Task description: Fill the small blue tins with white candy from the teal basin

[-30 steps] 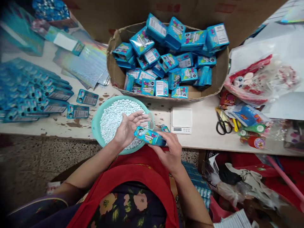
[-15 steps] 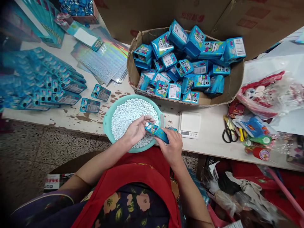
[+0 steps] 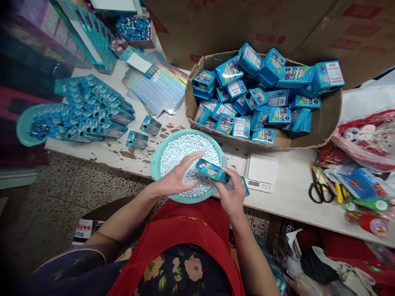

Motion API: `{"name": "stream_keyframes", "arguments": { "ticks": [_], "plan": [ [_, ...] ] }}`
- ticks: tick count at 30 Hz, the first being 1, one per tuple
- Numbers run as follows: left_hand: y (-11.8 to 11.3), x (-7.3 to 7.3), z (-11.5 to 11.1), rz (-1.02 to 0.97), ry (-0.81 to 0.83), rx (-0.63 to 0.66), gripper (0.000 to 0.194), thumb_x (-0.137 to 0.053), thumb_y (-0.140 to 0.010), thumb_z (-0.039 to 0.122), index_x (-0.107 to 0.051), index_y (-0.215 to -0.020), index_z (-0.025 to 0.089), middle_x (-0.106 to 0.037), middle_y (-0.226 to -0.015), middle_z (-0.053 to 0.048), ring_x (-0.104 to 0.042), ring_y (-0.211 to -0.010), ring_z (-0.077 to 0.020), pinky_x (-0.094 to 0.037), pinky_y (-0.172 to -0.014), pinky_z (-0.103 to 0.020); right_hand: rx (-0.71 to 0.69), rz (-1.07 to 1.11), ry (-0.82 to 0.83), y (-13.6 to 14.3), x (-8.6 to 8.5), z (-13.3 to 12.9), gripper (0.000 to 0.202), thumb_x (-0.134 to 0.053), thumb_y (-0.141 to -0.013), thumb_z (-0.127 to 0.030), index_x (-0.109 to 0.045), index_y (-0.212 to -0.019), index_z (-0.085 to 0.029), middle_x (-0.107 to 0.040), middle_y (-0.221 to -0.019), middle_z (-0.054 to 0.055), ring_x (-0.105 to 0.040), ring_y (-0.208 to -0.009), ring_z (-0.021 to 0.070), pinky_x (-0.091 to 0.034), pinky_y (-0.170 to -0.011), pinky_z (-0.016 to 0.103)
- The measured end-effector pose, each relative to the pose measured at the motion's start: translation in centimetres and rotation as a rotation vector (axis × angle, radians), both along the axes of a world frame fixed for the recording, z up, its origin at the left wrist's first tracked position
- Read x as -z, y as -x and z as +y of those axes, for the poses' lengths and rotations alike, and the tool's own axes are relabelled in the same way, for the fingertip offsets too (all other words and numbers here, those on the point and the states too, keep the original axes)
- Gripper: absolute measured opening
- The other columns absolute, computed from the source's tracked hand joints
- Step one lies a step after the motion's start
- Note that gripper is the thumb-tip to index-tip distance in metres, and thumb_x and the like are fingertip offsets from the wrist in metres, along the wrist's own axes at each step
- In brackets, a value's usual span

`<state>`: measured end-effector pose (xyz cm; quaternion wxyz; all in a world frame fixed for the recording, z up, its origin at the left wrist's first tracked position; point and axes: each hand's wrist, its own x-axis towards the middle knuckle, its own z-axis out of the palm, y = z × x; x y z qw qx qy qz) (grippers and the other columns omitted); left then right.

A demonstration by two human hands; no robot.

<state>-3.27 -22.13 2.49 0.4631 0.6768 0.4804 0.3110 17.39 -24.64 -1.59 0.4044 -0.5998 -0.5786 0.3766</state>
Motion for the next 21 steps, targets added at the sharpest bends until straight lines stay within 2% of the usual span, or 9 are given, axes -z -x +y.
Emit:
{"name": "stream_keyframes", "arguments": {
  "ticks": [2, 3, 6, 9, 11, 14, 16, 18, 21],
  "plan": [
    [0.8, -1.4, -0.1, 0.073, -0.131, 0.050, 0.050, -0.059, -0.083, 0.020, -0.050, -0.132, 0.025, -0.058, -0.129, -0.008, -0.053, -0.121, -0.0212, -0.044, -0.104, -0.039, -0.114, 0.060, -0.034, 1.3, -0.3, 0.8, 0.041, -0.075, -0.076, -0.035, -0.063, -0.115, -0.025, -0.068, -0.111, 0.006, -0.063, -0.106, 0.0238, -0.051, -0.094, 0.042],
    [1.4, -1.8, 0.0, 0.123, -0.186, -0.016, 0.043, -0.060, -0.085, 0.023, -0.053, -0.127, 0.024, -0.061, -0.122, -0.007, -0.056, -0.115, -0.0202, -0.046, -0.100, -0.038, -0.129, 0.093, -0.055, 1.4, -0.5, 1.3, 0.046, -0.072, -0.078, -0.036, -0.059, -0.121, -0.025, -0.065, -0.119, 0.008, -0.061, -0.113, 0.0246, -0.049, -0.097, 0.044],
    [4.7, -1.4, 1.0, 0.336, -0.301, -0.448, 0.042, -0.066, -0.082, 0.028, -0.054, -0.122, 0.020, -0.061, -0.117, -0.007, -0.057, -0.111, -0.0212, -0.047, -0.098, -0.038, 0.077, 0.105, -0.134, -1.0, -0.9, 2.5, 0.052, -0.059, -0.088, -0.039, -0.045, -0.136, -0.026, -0.052, -0.139, 0.011, -0.053, -0.125, 0.0246, -0.044, -0.104, 0.048],
    [9.2, 2.0, 2.9, 0.544, -0.310, -0.885, 0.045, -0.067, -0.080, 0.028, -0.052, -0.120, 0.017, -0.058, -0.119, -0.009, -0.053, -0.116, -0.0252, -0.043, -0.102, -0.043, 0.365, -0.034, -0.132, -6.4, -0.3, 2.2, 0.039, -0.053, -0.092, -0.037, -0.054, -0.127, -0.020, -0.061, -0.125, 0.011, -0.062, -0.112, 0.0221, -0.047, -0.101, 0.047],
    [11.6, 5.5, 4.3, 0.626, -0.192, -0.955, 0.043, -0.066, -0.079, 0.026, -0.052, -0.118, 0.017, -0.057, -0.119, -0.009, -0.050, -0.120, -0.0275, -0.040, -0.104, -0.044, 0.397, -0.164, -0.074, -9.6, 0.8, 0.9, 0.034, -0.057, -0.089, -0.035, -0.060, -0.119, -0.018, -0.066, -0.113, 0.011, -0.064, -0.103, 0.0218, -0.050, -0.097, 0.046],
    [13.6, 10.4, 5.7, 0.679, -0.002, -0.985, 0.046, -0.065, -0.076, 0.019, -0.051, -0.119, 0.013, -0.056, -0.121, -0.012, -0.050, -0.121, -0.0301, -0.039, -0.104, -0.046, 0.222, -0.382, -0.058, -12.3, 3.2, -1.4, 0.029, -0.052, -0.091, -0.024, -0.063, -0.117, -0.020, -0.067, -0.108, 0.010, -0.064, -0.102, 0.0221, -0.052, -0.095, 0.045],
    [14.1, 12.3, 5.9, 0.700, 0.054, -1.006, 0.048, -0.064, -0.076, 0.018, -0.050, -0.122, 0.012, -0.056, -0.122, -0.015, -0.051, -0.119, -0.0312, -0.040, -0.103, -0.046, 0.035, -0.546, -0.102, -13.1, 4.9, -2.3, 0.039, -0.043, -0.090, -0.011, -0.063, -0.122, -0.023, -0.065, -0.118, 0.011, -0.061, -0.111, 0.0226, -0.052, -0.097, 0.045],
    [14.4, 13.0, 5.8, 0.727, 0.042, -1.007, 0.047, -0.063, -0.077, 0.018, -0.051, -0.123, 0.013, -0.054, -0.123, -0.016, -0.051, -0.120, -0.0316, -0.040, -0.103, -0.045, -0.199, -0.667, -0.120, -13.7, 6.3, -2.2, 0.057, -0.038, -0.084, 0.001, -0.059, -0.128, -0.029, -0.056, -0.134, 0.009, -0.053, -0.125, 0.0229, -0.051, -0.099, 0.043],
    [14.3, 12.0, 5.3, 0.767, -0.007, -0.922, 0.041, -0.062, -0.079, 0.020, -0.055, -0.119, 0.015, -0.053, -0.126, -0.016, -0.048, -0.123, -0.0310, -0.038, -0.105, -0.044, -0.567, -0.698, -0.081, -14.6, 7.6, -0.7, 0.075, -0.033, -0.076, 0.009, -0.054, -0.133, -0.037, -0.046, -0.148, 0.000, -0.042, -0.138, 0.0219, -0.050, -0.103, 0.042]
  ]
}}
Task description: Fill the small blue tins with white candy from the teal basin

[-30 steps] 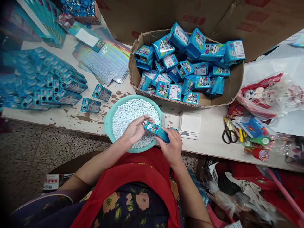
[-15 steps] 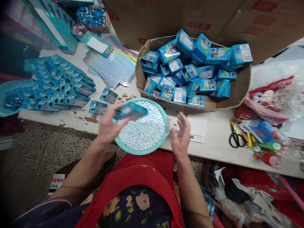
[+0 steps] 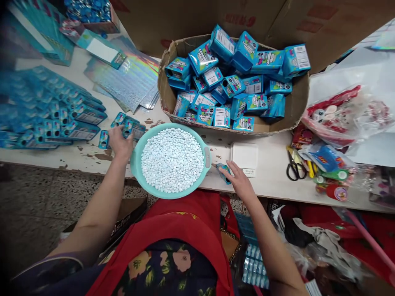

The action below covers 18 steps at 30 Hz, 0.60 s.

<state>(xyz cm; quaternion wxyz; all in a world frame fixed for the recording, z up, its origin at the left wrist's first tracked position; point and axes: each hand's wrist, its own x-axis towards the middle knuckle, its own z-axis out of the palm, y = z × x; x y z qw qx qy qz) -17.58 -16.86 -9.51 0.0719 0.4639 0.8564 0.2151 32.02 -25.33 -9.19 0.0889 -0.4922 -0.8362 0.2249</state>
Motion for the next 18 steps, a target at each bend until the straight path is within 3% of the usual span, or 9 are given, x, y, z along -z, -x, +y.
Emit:
{"name": "stream_keyframes", "arguments": {
  "ticks": [2, 5, 8, 10, 12, 14, 18],
  "plan": [
    [-0.8, -1.2, -0.8, 0.037, -0.037, 0.044, 0.037, -0.061, -0.081, 0.022, -0.056, -0.117, 0.016, -0.052, -0.129, -0.015, -0.046, -0.125, -0.0292, -0.036, -0.107, -0.044, -0.126, -0.003, 0.068, -0.4, 0.2, 1.5, 0.077, -0.031, -0.077, 0.009, -0.052, -0.134, -0.038, -0.046, -0.149, -0.003, -0.038, -0.141, 0.0211, -0.050, -0.102, 0.044],
    [-3.6, -2.4, -2.7, 0.057, -0.152, 0.116, 0.030, -0.050, -0.091, 0.029, -0.056, -0.117, 0.015, -0.054, -0.126, -0.014, -0.046, -0.124, -0.0239, -0.035, -0.109, -0.041, -0.180, 0.017, 0.120, -0.3, 0.0, 3.1, 0.061, -0.034, -0.083, 0.002, -0.057, -0.127, -0.034, -0.048, -0.147, -0.001, -0.037, -0.142, 0.0215, -0.051, -0.101, 0.046],
    [-7.6, -2.0, -5.0, -0.049, -0.054, 0.299, 0.032, -0.044, -0.094, 0.036, -0.055, -0.118, 0.017, -0.058, -0.122, -0.013, -0.049, -0.122, -0.0240, -0.035, -0.107, -0.041, -0.176, 0.061, 0.191, 0.3, -0.1, 2.8, 0.037, -0.050, -0.084, -0.008, -0.062, -0.115, -0.025, -0.058, -0.138, 0.007, -0.044, -0.137, 0.0254, -0.048, -0.103, 0.049],
    [-10.0, -1.0, -6.0, -0.086, 0.089, 0.357, 0.038, -0.047, -0.092, 0.042, -0.054, -0.120, 0.017, -0.054, -0.128, -0.016, -0.045, -0.125, -0.0289, -0.032, -0.107, -0.046, -0.121, 0.106, 0.255, 0.8, 0.1, 1.5, 0.029, -0.061, -0.081, -0.015, -0.062, -0.108, -0.022, -0.066, -0.125, 0.010, -0.056, -0.126, 0.0272, -0.051, -0.098, 0.047],
    [-11.7, 0.0, -6.2, -0.074, 0.170, 0.333, 0.047, -0.051, -0.089, 0.047, -0.054, -0.122, 0.014, -0.047, -0.135, -0.021, -0.040, -0.128, -0.0341, -0.029, -0.107, -0.051, 0.002, 0.157, 0.320, 1.2, 0.3, -0.5, 0.028, -0.068, -0.078, -0.023, -0.062, -0.105, -0.021, -0.071, -0.110, 0.008, -0.067, -0.106, 0.0254, -0.056, -0.088, 0.042],
    [-12.8, 0.6, -5.6, -0.079, 0.190, 0.308, 0.051, -0.052, -0.087, 0.050, -0.054, -0.121, 0.011, -0.046, -0.131, -0.023, -0.041, -0.125, -0.0356, -0.031, -0.105, -0.050, 0.148, 0.207, 0.360, 1.7, 0.4, -2.7, 0.031, -0.072, -0.077, -0.032, -0.061, -0.103, -0.021, -0.070, -0.099, 0.006, -0.068, -0.091, 0.0225, -0.057, -0.081, 0.039],
    [-13.9, 0.6, -3.9, -0.145, 0.244, 0.307, 0.049, -0.053, -0.085, 0.052, -0.057, -0.115, 0.014, -0.057, -0.112, -0.017, -0.052, -0.110, -0.0330, -0.041, -0.093, -0.043, 0.353, 0.335, 0.360, 2.8, 0.1, -6.0, 0.034, -0.074, -0.077, -0.040, -0.063, -0.102, -0.020, -0.066, -0.093, 0.005, -0.064, -0.088, 0.0206, -0.055, -0.079, 0.036]
  ]
}}
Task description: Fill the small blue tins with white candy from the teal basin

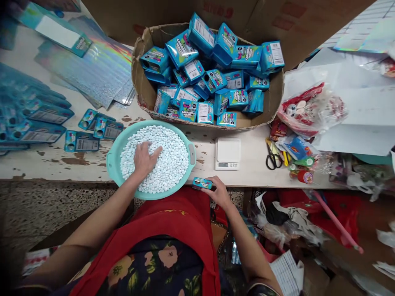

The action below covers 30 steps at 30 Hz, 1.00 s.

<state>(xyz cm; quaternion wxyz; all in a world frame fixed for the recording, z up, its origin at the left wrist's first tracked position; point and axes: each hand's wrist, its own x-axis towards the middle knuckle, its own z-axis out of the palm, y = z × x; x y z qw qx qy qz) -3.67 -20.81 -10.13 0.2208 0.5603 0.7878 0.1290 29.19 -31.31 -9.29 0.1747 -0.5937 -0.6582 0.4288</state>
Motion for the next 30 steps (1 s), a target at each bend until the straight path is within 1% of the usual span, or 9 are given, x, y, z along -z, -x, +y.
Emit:
{"name": "stream_keyframes", "arguments": {
  "ticks": [6, 10, 12, 14, 16, 19, 24, 27, 30],
  "plan": [
    [-0.8, -0.4, 1.0, -0.029, 0.093, -0.061, 0.036, -0.052, -0.085, 0.049, -0.063, -0.104, 0.020, -0.065, -0.106, -0.011, -0.059, -0.101, -0.0304, -0.043, -0.084, -0.037, 0.305, -0.042, -0.191, 2.2, 1.0, -0.3, 0.030, -0.069, -0.081, -0.039, -0.061, -0.104, -0.021, -0.063, -0.100, 0.008, -0.061, -0.097, 0.0229, -0.052, -0.087, 0.041],
    [-0.7, -0.1, 1.2, -0.038, 0.099, -0.084, 0.037, -0.052, -0.084, 0.050, -0.063, -0.105, 0.021, -0.066, -0.111, -0.010, -0.059, -0.103, -0.0304, -0.043, -0.084, -0.037, 0.257, -0.080, -0.277, 2.1, 2.0, 0.3, 0.045, -0.066, -0.080, -0.042, -0.054, -0.116, -0.020, -0.061, -0.114, 0.013, -0.058, -0.109, 0.0273, -0.048, -0.095, 0.047],
    [-0.6, 0.1, 1.3, -0.039, 0.105, -0.093, 0.038, -0.052, -0.084, 0.051, -0.063, -0.105, 0.021, -0.065, -0.112, -0.011, -0.059, -0.105, -0.0309, -0.043, -0.085, -0.037, 0.271, -0.157, -0.331, 0.9, 2.2, 0.3, 0.050, -0.061, -0.082, -0.045, -0.048, -0.123, -0.018, -0.055, -0.128, 0.016, -0.050, -0.124, 0.0309, -0.042, -0.102, 0.052],
    [-0.5, 0.2, 1.3, -0.039, 0.109, -0.100, 0.039, -0.052, -0.084, 0.051, -0.063, -0.105, 0.021, -0.065, -0.112, -0.011, -0.058, -0.105, -0.0314, -0.043, -0.085, -0.037, 0.337, -0.319, -0.360, -0.7, 2.2, 0.4, 0.044, -0.052, -0.088, -0.043, -0.047, -0.123, -0.018, -0.050, -0.136, 0.017, -0.036, -0.136, 0.0333, -0.033, -0.107, 0.057],
    [-0.5, 0.3, 1.4, -0.042, 0.109, -0.102, 0.039, -0.051, -0.084, 0.051, -0.062, -0.105, 0.021, -0.064, -0.112, -0.011, -0.058, -0.105, -0.0316, -0.043, -0.084, -0.038, 0.374, -0.477, -0.320, -2.3, 2.4, 0.6, 0.040, -0.048, -0.090, -0.042, -0.048, -0.122, -0.018, -0.052, -0.133, 0.017, -0.026, -0.141, 0.0346, -0.028, -0.109, 0.060],
    [-0.6, 0.3, 1.4, -0.040, 0.108, -0.100, 0.039, -0.051, -0.083, 0.050, -0.062, -0.105, 0.020, -0.064, -0.112, -0.012, -0.058, -0.104, -0.0317, -0.044, -0.083, -0.038, 0.336, -0.585, -0.245, -3.8, 3.1, 1.2, 0.045, -0.050, -0.090, -0.043, -0.047, -0.126, -0.017, -0.060, -0.121, 0.017, -0.021, -0.144, 0.0357, -0.023, -0.109, 0.062],
    [-0.7, 0.0, 1.4, -0.025, 0.108, -0.101, 0.038, -0.050, -0.084, 0.051, -0.061, -0.103, 0.020, -0.065, -0.111, -0.010, -0.059, -0.102, -0.0301, -0.043, -0.082, -0.036, 0.309, -0.624, -0.203, -3.7, 4.3, 1.3, 0.047, -0.047, -0.092, -0.046, -0.047, -0.128, -0.017, -0.060, -0.124, 0.016, -0.021, -0.144, 0.0352, -0.019, -0.110, 0.061],
    [-0.7, 0.0, 1.4, -0.024, 0.114, -0.103, 0.039, -0.051, -0.084, 0.051, -0.061, -0.105, 0.020, -0.065, -0.112, -0.010, -0.059, -0.102, -0.0303, -0.043, -0.082, -0.036, 0.347, -0.600, -0.181, -3.3, 4.7, 1.1, 0.047, -0.048, -0.091, -0.047, -0.049, -0.127, -0.016, -0.056, -0.131, 0.018, -0.020, -0.145, 0.0344, -0.023, -0.109, 0.059],
    [-0.7, 0.1, 1.4, -0.019, 0.119, -0.108, 0.039, -0.051, -0.084, 0.051, -0.061, -0.105, 0.020, -0.065, -0.112, -0.011, -0.059, -0.101, -0.0304, -0.043, -0.080, -0.036, 0.406, -0.577, -0.162, -3.4, 5.1, 1.0, 0.047, -0.049, -0.090, -0.048, -0.051, -0.125, -0.016, -0.058, -0.129, 0.018, -0.020, -0.145, 0.0339, -0.022, -0.109, 0.058]
  ]
}}
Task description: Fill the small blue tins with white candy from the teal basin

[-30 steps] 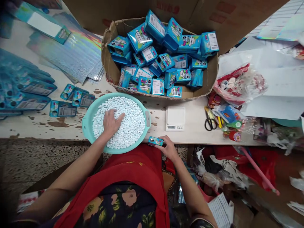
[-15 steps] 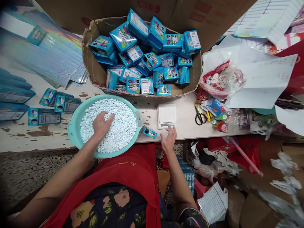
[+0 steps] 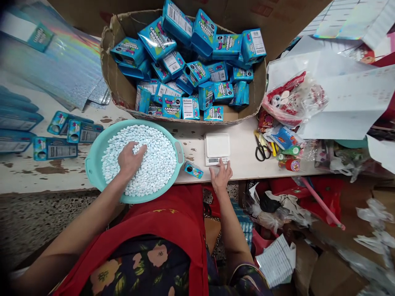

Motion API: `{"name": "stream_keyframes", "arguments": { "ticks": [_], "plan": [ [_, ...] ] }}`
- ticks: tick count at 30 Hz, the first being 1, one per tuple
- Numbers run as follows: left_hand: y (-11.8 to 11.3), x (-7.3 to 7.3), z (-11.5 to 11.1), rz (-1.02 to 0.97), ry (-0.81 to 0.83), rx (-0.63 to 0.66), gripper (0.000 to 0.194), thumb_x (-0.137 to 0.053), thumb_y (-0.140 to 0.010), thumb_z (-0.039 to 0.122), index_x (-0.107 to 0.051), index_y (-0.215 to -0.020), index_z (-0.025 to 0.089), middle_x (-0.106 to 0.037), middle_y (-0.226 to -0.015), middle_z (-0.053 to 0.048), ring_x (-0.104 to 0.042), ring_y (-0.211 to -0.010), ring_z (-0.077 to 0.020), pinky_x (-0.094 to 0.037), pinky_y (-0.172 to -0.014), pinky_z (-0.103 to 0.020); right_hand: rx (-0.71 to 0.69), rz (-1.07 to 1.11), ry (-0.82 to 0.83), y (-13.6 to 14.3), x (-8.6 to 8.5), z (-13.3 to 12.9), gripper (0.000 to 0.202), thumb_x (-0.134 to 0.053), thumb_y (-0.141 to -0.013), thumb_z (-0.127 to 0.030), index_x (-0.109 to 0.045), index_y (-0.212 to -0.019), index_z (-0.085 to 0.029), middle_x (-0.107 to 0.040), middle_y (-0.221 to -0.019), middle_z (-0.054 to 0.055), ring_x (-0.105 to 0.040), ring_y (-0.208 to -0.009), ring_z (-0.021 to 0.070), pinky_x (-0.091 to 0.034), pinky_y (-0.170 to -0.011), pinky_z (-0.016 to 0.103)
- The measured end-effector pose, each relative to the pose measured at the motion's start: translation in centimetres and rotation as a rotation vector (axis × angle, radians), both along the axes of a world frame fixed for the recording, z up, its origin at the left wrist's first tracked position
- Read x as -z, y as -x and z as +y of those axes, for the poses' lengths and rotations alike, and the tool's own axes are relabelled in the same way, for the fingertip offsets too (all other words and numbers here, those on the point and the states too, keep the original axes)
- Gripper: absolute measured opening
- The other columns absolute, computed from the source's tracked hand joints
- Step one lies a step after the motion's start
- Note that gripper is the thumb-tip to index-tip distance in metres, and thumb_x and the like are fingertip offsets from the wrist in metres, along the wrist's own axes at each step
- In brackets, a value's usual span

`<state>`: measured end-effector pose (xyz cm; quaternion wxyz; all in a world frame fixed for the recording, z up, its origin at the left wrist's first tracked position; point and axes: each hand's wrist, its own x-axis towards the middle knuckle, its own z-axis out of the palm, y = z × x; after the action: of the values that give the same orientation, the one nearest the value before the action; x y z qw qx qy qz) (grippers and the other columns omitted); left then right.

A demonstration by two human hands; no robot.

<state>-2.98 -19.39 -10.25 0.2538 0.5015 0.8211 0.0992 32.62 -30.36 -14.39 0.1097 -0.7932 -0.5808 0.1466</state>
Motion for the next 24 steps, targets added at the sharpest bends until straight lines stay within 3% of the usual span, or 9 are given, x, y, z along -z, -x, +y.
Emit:
{"name": "stream_keyframes", "arguments": {
  "ticks": [5, 10, 15, 24],
  "plan": [
    [0.0, 0.1, 0.0, 0.012, -0.009, -0.003, 0.040, -0.051, -0.084, 0.052, -0.061, -0.104, 0.020, -0.065, -0.110, -0.010, -0.059, -0.101, -0.0302, -0.043, -0.079, -0.035, 0.023, 0.012, -0.010, -0.5, 0.4, -0.1, 0.041, -0.046, -0.090, -0.049, -0.055, -0.115, -0.018, -0.059, -0.128, 0.017, -0.020, -0.145, 0.0337, -0.014, -0.110, 0.063],
    [-0.1, -0.1, 0.0, 0.014, -0.008, 0.001, 0.038, -0.051, -0.084, 0.052, -0.060, -0.104, 0.020, -0.065, -0.110, -0.010, -0.059, -0.101, -0.0299, -0.043, -0.080, -0.035, 0.005, 0.057, -0.161, -0.5, -0.2, -0.9, 0.034, -0.048, -0.091, -0.044, -0.052, -0.112, -0.018, -0.057, -0.132, 0.018, -0.034, -0.138, 0.0316, -0.030, -0.106, 0.056],
    [-0.1, 0.0, 0.1, 0.023, -0.012, -0.010, 0.037, -0.052, -0.084, 0.051, -0.061, -0.104, 0.021, -0.065, -0.112, -0.009, -0.059, -0.103, -0.0304, -0.044, -0.083, -0.037, 0.051, 0.068, -0.281, -0.2, -0.2, -2.2, 0.031, -0.052, -0.090, -0.040, -0.052, -0.111, -0.017, -0.061, -0.118, 0.017, -0.051, -0.117, 0.0282, -0.040, -0.100, 0.051],
    [-0.2, -0.1, 0.1, 0.014, -0.015, -0.018, 0.036, -0.052, -0.084, 0.051, -0.061, -0.102, 0.021, -0.065, -0.111, -0.010, -0.058, -0.105, -0.0308, -0.044, -0.084, -0.038, -0.019, -0.029, -0.176, -0.7, 0.6, -1.2, 0.033, -0.052, -0.091, -0.042, -0.054, -0.113, -0.017, -0.056, -0.132, 0.017, -0.029, -0.140, 0.0320, -0.028, -0.108, 0.056]
  ]
}}
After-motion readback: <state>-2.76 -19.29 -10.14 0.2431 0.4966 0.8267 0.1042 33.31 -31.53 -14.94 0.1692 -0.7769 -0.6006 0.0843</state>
